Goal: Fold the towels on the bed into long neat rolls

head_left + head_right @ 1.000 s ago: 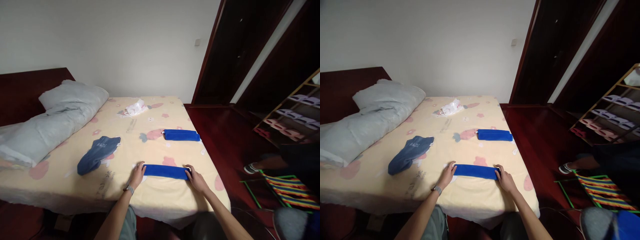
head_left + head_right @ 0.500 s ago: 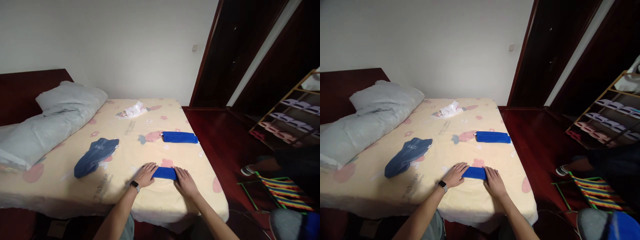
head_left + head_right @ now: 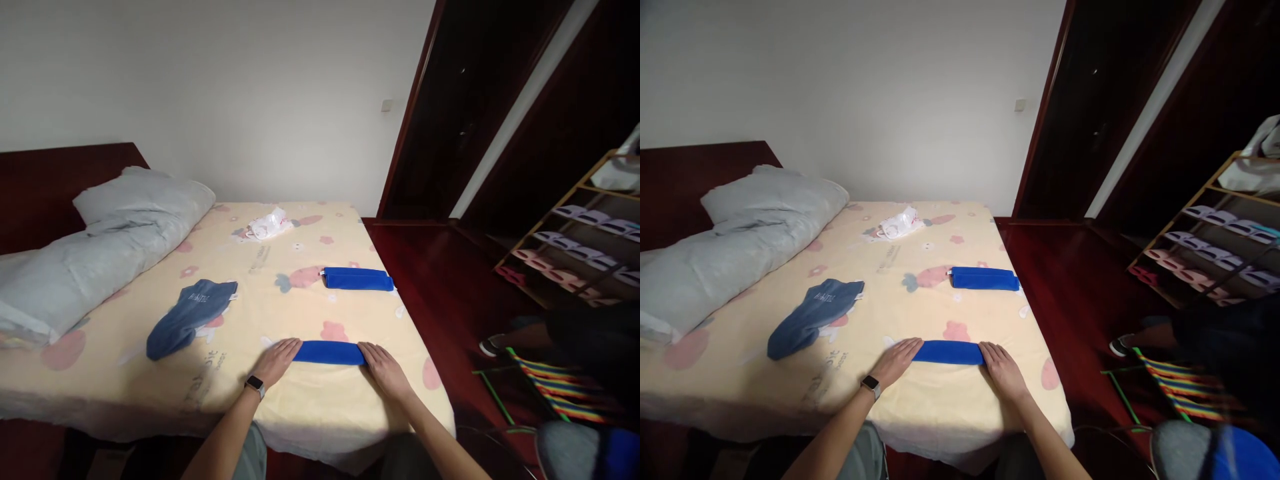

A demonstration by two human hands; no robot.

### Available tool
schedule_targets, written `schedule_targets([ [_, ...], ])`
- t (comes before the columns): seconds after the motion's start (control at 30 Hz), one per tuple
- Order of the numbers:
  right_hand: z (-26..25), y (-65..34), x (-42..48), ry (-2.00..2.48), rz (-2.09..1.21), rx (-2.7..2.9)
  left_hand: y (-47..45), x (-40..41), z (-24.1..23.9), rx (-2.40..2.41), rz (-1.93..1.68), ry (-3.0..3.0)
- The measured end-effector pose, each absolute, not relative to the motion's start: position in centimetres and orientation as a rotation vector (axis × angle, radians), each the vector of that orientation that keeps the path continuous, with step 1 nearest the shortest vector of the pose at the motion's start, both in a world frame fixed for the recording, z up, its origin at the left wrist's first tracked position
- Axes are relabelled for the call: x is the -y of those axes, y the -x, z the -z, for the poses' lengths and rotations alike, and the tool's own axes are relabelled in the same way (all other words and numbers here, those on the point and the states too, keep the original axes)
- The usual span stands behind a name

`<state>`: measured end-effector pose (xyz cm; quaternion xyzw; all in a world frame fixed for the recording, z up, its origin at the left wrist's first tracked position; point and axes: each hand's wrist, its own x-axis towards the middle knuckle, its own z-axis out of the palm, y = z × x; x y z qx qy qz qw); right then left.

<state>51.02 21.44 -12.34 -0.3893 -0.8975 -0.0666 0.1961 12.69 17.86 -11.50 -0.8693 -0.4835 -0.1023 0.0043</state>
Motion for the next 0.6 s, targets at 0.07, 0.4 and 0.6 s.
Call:
schedule_targets([
  [0.07, 12.7, -51.5, -21.3, 1.09, 0.177, 2.497, -12.4, -17.6, 12.0, 1.499, 0.389, 2.676],
  [0.4, 13.7, -53.4, -20.0, 1.101, 0.15, 2.511, -12.0, -15.3, 11.8, 1.439, 0.625, 2.665],
  [0.6, 12.7, -53.0, -20.1, 1.095, 0.063, 2.534, -12.2, -15.2, 10.9, 1.542, 0.428, 2.755],
])
